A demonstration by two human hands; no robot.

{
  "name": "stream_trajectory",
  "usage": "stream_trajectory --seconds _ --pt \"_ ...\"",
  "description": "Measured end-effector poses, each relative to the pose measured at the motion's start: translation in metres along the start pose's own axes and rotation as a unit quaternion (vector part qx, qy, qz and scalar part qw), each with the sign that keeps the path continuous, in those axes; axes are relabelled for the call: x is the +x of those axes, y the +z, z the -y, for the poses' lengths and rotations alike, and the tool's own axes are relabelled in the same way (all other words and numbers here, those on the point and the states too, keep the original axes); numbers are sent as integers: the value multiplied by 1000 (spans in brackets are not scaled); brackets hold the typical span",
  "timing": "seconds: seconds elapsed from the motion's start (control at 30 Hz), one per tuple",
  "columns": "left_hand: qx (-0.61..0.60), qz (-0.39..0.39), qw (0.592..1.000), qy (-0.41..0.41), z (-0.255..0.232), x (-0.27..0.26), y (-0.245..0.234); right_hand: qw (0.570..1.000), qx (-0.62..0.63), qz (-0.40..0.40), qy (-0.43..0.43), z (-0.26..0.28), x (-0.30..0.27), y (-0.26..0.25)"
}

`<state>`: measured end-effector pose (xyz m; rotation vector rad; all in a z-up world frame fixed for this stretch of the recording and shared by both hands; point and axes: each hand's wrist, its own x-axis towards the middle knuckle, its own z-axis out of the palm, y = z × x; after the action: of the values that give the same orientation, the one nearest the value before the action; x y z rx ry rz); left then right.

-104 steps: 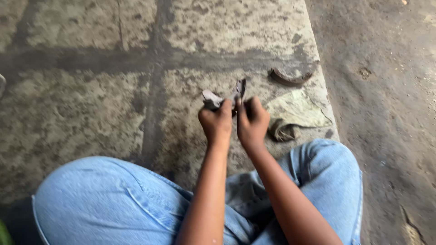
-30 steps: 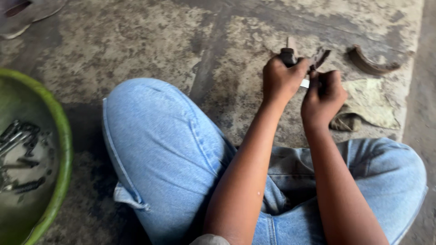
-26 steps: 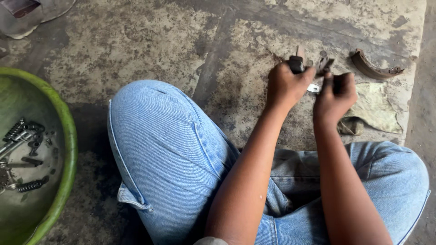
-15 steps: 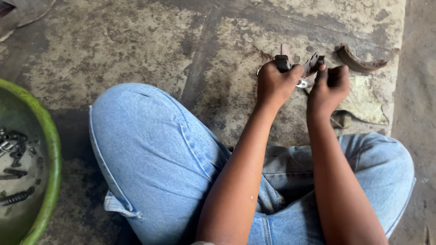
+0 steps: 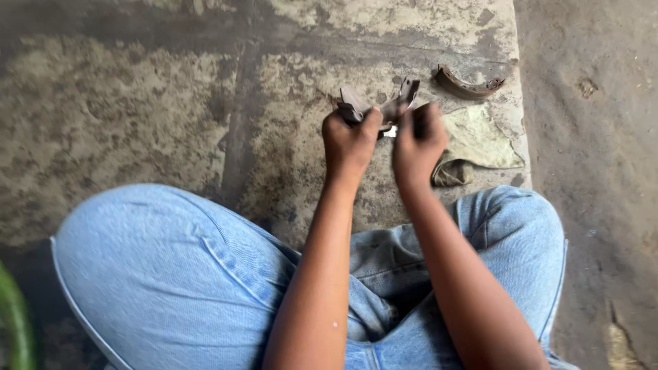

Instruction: The person sits on the floor and scrubs a curved metal part with a small abrasive tool. They repeatedly wipe the part with a cloth to remove residue and inspect the surface. The person handles the part with both hands, turning it to clean different sides.

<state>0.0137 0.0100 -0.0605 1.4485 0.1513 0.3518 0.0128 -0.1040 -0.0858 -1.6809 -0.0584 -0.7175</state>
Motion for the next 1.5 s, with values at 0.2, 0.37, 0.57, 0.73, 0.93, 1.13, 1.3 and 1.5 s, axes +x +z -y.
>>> stream_trajectory --seconds 0.2,0.37,0.57,0.73,0.93,1.13,1.3,1.5 --pt "-34 11 999 -20 -2 -5 9 991 -124 -33 -25 -2 -5 -9" --pt "25 16 1000 6 0 -4 6 996 48 -50 57 -1 18 -5" --pt "-50 -5 998 33 -4 1 4 998 -21 -47 -27 -6 1 -1" --pt "-61 -16 998 7 -14 -2 3 999 1 -21 28 14 -12 -5" --pt "-75 -10 997 -8 -18 -8 5 998 -37 -35 46 18 7 -9" --pt "-58 2 998 -15 -10 -6 4 999 11 -37 24 14 9 -5" --pt "-119 -37 992 15 -4 0 9 994 -82 -5 -73 8 -14 -6" --pt "-287 -16 953 -100 -17 -6 4 990 20 -107 85 -36 30 -30"
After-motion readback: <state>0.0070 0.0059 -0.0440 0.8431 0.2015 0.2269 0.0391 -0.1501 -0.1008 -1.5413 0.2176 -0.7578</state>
